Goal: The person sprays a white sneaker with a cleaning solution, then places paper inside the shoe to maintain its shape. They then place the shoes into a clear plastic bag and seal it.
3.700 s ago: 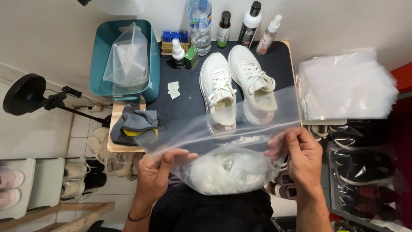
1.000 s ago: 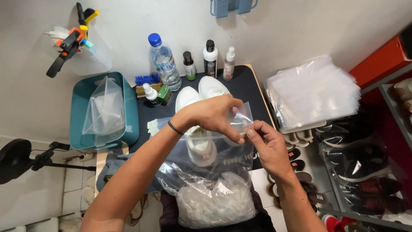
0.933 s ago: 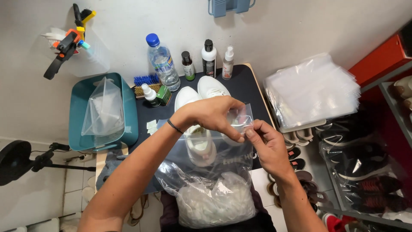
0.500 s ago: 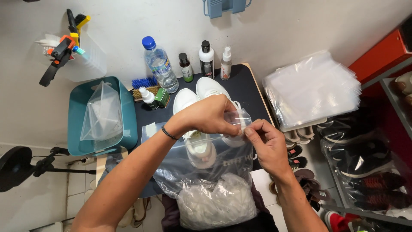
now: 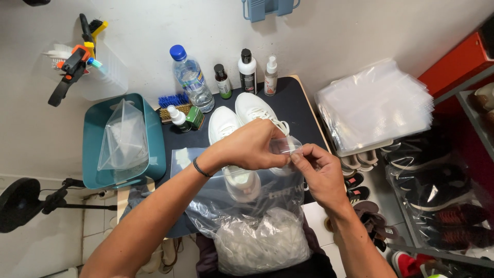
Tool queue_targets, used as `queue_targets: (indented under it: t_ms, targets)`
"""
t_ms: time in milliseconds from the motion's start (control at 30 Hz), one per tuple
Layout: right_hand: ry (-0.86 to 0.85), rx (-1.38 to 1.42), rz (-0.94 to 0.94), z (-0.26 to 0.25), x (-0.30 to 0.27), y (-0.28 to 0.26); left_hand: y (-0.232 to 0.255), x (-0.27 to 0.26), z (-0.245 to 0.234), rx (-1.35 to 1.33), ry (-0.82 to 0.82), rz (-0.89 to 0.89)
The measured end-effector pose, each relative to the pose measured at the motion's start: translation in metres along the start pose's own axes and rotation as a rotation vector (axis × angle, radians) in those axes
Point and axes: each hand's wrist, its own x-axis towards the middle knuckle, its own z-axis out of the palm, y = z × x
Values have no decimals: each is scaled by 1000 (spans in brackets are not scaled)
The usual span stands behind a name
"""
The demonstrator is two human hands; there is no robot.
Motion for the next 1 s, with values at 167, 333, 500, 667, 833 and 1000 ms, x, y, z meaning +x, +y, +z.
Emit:
queue_targets:
  t_ms: [167,333,500,667,833,1000]
  targets:
    - [-19,-39,-36,3,0,-3,4,-7,-13,13,-98,-75]
    - [-13,-6,-10,7,0,-1,-5,-8,-11,18,-89,-44]
    - [-34,-2,59,13,-1,-6,-8,-13,-13,-13,-117,-98]
    - [-37,-40,9,16,-2,-11,-8,-18,-20,30,-165,-113]
    - [-59,12,47,19,1,-11,-5,-21,-20,20,-155,-89]
    - [-65,-12,37,23,0,-13,-16,-23,-18,-36,-156,-125]
